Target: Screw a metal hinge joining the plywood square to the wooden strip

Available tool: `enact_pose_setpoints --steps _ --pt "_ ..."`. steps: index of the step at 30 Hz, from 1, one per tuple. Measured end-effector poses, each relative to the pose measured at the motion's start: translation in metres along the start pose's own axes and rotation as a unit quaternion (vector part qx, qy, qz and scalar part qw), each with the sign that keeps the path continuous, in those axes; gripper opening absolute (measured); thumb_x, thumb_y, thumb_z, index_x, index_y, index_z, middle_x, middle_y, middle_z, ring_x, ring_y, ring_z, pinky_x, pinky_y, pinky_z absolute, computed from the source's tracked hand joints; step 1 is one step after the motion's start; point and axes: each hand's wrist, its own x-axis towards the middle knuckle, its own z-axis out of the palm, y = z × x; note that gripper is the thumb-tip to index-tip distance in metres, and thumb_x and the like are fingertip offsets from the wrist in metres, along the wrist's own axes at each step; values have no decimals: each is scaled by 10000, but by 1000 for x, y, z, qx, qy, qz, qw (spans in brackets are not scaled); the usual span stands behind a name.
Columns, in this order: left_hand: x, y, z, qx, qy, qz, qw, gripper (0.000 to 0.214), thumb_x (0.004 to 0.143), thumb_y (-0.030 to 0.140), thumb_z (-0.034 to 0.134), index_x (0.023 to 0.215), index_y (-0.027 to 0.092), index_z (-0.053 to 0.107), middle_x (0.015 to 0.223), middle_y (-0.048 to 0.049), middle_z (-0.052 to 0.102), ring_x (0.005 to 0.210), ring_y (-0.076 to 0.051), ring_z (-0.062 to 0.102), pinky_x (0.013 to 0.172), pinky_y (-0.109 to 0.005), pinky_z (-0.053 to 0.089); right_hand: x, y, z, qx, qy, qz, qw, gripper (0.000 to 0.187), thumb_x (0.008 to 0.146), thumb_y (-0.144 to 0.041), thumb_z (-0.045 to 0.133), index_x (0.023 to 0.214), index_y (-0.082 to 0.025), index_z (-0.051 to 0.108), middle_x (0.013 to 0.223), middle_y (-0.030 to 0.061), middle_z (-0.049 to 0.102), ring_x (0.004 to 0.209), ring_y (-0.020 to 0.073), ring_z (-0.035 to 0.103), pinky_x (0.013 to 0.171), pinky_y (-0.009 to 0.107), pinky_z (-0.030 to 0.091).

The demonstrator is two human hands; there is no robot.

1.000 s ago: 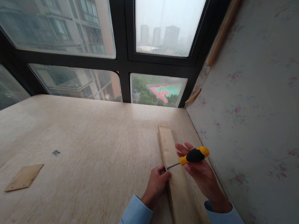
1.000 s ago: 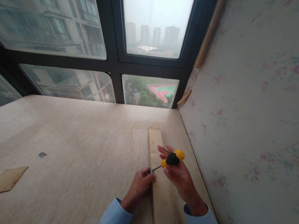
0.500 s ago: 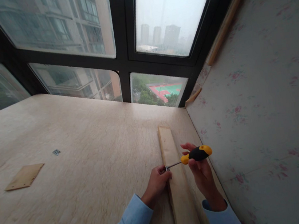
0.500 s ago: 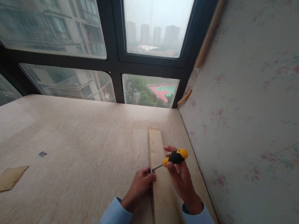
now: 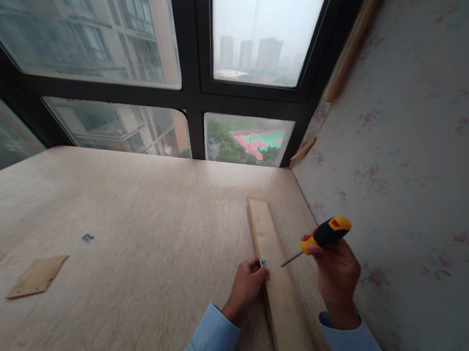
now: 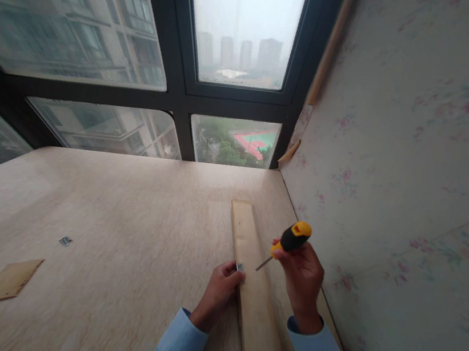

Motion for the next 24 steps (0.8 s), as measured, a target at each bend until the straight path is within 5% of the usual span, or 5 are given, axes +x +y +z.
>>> enact_pose_setpoints --steps 3,6,13,24 --pt "0 -1 -1 8 8 6 1000 297 629 205 616 881 103 736 762 -56 701 705 -176 614 632 -257 434 10 -4 -4 0 36 6 999 324 705 -415 791 875 -171 664 772 28 705 702 170 639 643 292 523" --pt "0 0 -1 18 15 2 1000 286 629 203 621 871 101 735 773 -58 699 710 -172 606 615 -247 422 19 1 -10 -110 -1 54 992 399 702 -485 767 907 -155 674 727 20 667 646 161 586 596 272 476" --pt "-2 2 0 -7 10 -20 1000 311 631 227 653 906 111 739 842 -83 716 840 -227 642 670 -277 475 30 40 -20 -403 -129 68 903 405 785 -537 579 822 -150 691 681 59 660 644 212 589 601 302 416" --pt "-6 8 2 -45 11 -42 998 341 598 200 642 912 114 742 853 -84 722 804 -225 660 676 -295 492 31 65 -27 -496 -160 67 851 422 802 -492 490 854 -140 716 758 108 722 688 244 640 593 300 397"
